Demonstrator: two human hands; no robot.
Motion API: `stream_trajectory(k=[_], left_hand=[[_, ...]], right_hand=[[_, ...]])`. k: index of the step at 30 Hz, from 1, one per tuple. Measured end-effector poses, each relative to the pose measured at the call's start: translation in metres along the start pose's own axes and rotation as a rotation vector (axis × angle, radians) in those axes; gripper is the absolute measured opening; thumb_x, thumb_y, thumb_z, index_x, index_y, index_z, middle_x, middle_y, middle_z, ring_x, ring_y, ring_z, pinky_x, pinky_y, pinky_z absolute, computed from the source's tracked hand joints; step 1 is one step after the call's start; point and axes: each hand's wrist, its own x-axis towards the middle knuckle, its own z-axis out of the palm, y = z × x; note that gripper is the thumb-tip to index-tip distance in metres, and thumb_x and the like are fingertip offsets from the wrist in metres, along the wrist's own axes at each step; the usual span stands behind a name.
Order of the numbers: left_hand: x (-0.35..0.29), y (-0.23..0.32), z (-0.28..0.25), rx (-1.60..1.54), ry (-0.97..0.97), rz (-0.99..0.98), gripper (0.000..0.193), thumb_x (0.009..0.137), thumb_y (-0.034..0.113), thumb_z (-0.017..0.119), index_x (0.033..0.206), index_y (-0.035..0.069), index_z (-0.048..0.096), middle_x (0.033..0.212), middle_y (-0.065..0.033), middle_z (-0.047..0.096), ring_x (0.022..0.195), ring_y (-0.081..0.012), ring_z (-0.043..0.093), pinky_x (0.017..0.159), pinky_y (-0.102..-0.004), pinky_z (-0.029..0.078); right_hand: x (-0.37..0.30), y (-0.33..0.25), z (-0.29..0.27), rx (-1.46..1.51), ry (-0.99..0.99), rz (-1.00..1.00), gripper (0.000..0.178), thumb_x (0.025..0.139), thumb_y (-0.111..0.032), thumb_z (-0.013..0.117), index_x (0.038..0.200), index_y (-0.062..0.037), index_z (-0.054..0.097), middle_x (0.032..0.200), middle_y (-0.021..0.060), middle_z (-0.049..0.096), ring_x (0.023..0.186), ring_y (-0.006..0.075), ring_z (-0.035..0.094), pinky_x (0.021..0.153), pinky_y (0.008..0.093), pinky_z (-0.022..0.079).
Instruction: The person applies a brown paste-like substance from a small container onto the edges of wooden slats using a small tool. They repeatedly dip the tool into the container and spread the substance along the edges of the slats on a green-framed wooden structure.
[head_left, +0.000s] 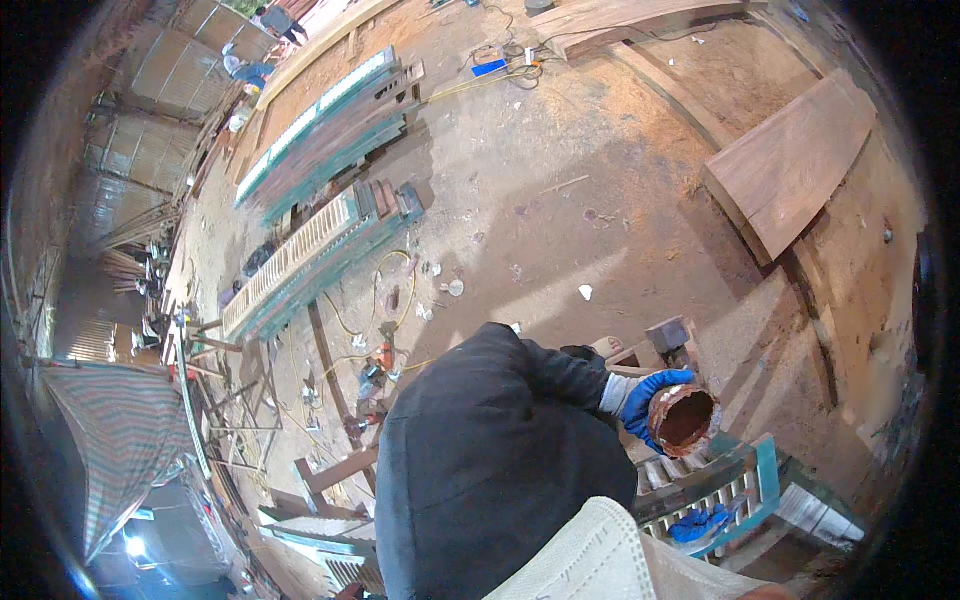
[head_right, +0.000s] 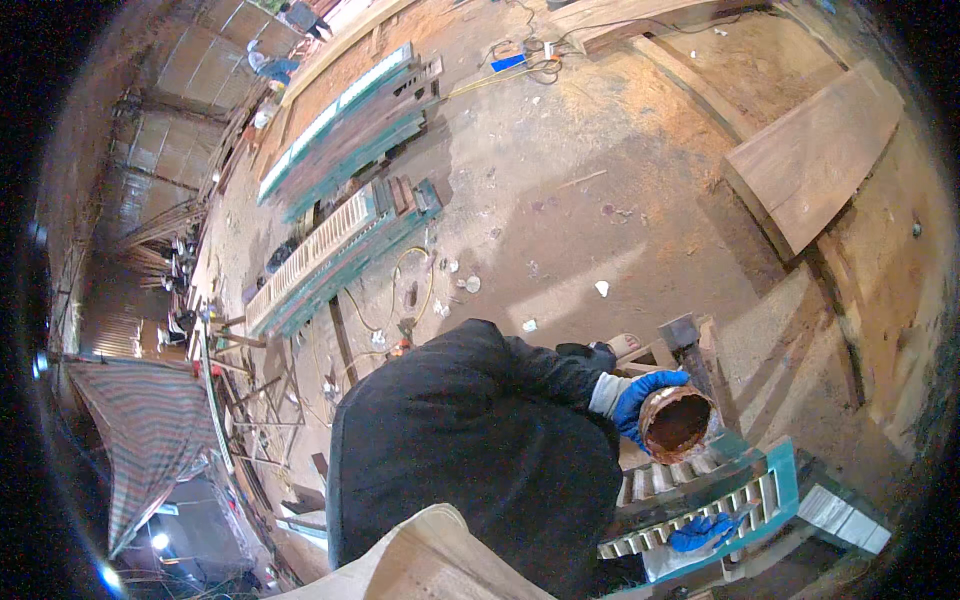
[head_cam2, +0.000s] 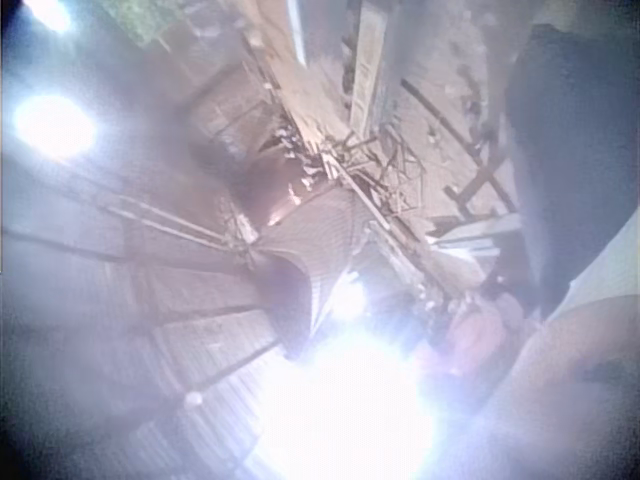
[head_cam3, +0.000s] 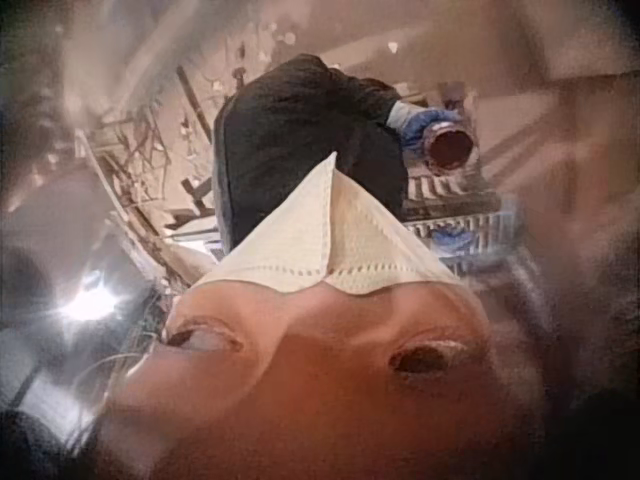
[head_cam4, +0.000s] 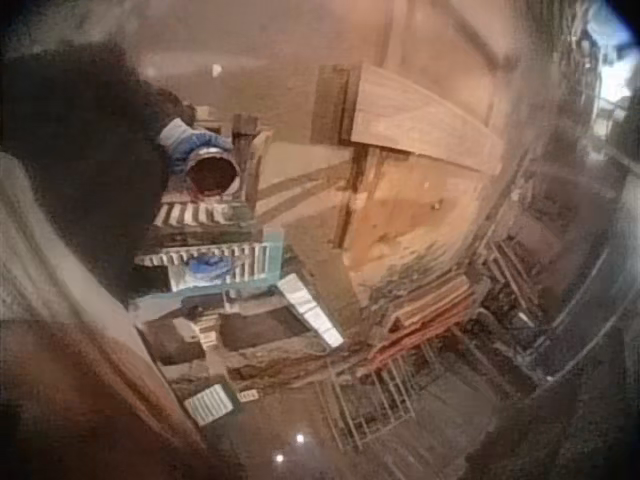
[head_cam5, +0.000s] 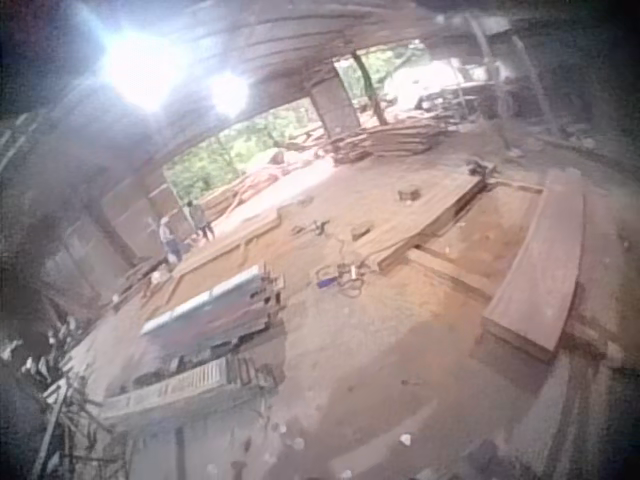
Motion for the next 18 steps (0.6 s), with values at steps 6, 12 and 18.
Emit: stream_trajectory(k=[6, 12, 18], left_hand=[[-0.005, 0.010, 0.006, -0.004, -0.026, -0.003, 0.069, 0.079, 0.067, 0.066, 0.130, 0.022, 0.060, 0.134, -0.0077, 0.060, 0.126, -0.0333, 0.054, 0.107, -0.0623, 0.038], [-0.007, 0.010, 0.007, -0.080, -0.062, -0.033, 0.067, 0.083, 0.066, 0.062, 0.129, 0.019, 0.061, 0.131, -0.0094, 0.062, 0.122, -0.0349, 0.057, 0.105, -0.0603, 0.041], [-0.009, 0.008, 0.012, -0.047, -0.059, -0.002, 0.069, 0.083, 0.069, 0.059, 0.128, 0.017, 0.061, 0.130, -0.0105, 0.062, 0.120, -0.0350, 0.058, 0.103, -0.0598, 0.043]], right_hand=[[0.011, -0.005, -0.007, 0.256, 0.011, 0.164, 0.050, 0.095, -0.028, 0.068, 0.138, -0.0097, 0.052, 0.101, 0.0043, 0.065, 0.069, 0.0055, 0.058, 0.053, 0.0144, 0.045], [0.012, -0.004, -0.003, 0.086, 0.034, 0.081, 0.048, 0.097, -0.029, 0.064, 0.138, -0.0082, 0.052, 0.101, 0.0009, 0.062, 0.066, 0.0057, 0.051, 0.054, 0.0195, 0.043], [0.009, -0.003, 0.003, 0.166, 0.081, 0.110, 0.047, 0.097, -0.028, 0.063, 0.138, -0.0081, 0.052, 0.101, 0.0008, 0.062, 0.065, 0.0056, 0.051, 0.053, 0.0190, 0.043]])
